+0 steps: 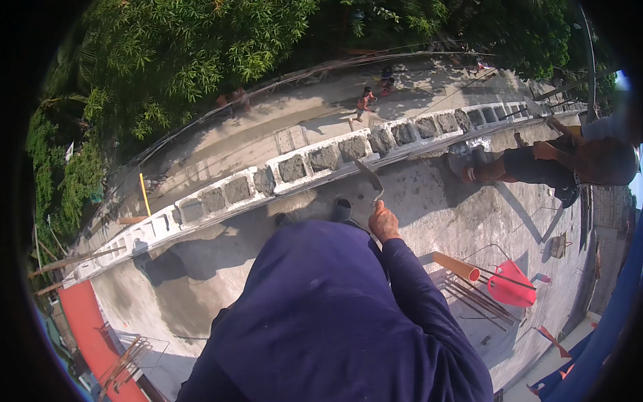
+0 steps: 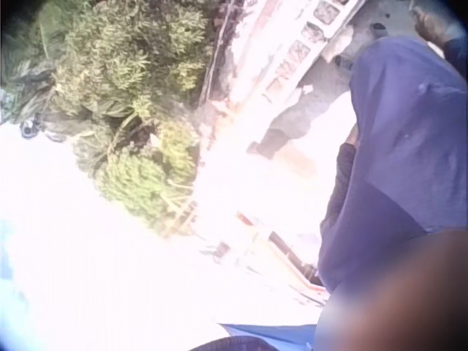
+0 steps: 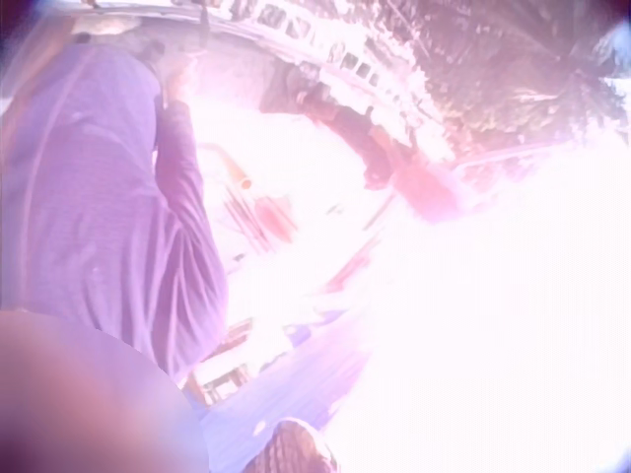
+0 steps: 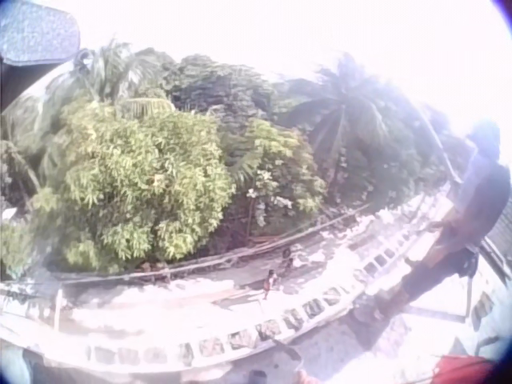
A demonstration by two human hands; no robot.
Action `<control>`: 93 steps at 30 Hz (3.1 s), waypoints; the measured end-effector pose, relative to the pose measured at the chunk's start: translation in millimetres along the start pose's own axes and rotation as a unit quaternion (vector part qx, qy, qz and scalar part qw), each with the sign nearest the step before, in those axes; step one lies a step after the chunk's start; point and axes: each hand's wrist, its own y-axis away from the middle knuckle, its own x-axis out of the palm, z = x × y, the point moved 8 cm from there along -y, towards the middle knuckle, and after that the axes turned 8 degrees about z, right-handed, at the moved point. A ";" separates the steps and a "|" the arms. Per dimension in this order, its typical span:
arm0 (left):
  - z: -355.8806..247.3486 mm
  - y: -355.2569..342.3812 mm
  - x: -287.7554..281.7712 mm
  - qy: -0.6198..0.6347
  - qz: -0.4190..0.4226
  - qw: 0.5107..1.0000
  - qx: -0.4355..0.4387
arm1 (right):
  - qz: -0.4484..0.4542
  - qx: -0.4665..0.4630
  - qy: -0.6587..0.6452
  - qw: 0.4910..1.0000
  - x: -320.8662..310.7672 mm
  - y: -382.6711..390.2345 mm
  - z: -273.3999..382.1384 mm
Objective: The person scoops wet cement with a trowel and applies it into the hollows of a row of concrete blocks along a rooftop wall. The person repeatedly smooths and levels the cement in each block cavity while walking along the wall.
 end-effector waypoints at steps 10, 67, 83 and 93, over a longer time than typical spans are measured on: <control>-32.3 25.9 -0.7 0.026 -0.005 0.997 0.071 | 0.008 -0.020 0.033 0.999 -24.7 6.0 18.3; -145.7 55.2 72.8 0.244 -0.001 0.970 0.009 | 0.010 0.011 -0.048 0.999 25.8 0.1 -6.2; -127.7 19.1 75.3 0.272 0.060 0.959 0.050 | 0.038 -0.015 -0.087 0.995 21.0 -7.9 -22.5; -126.0 2.8 94.9 0.277 0.017 0.960 0.034 | 0.048 -0.069 -0.067 0.994 14.2 -18.3 -39.3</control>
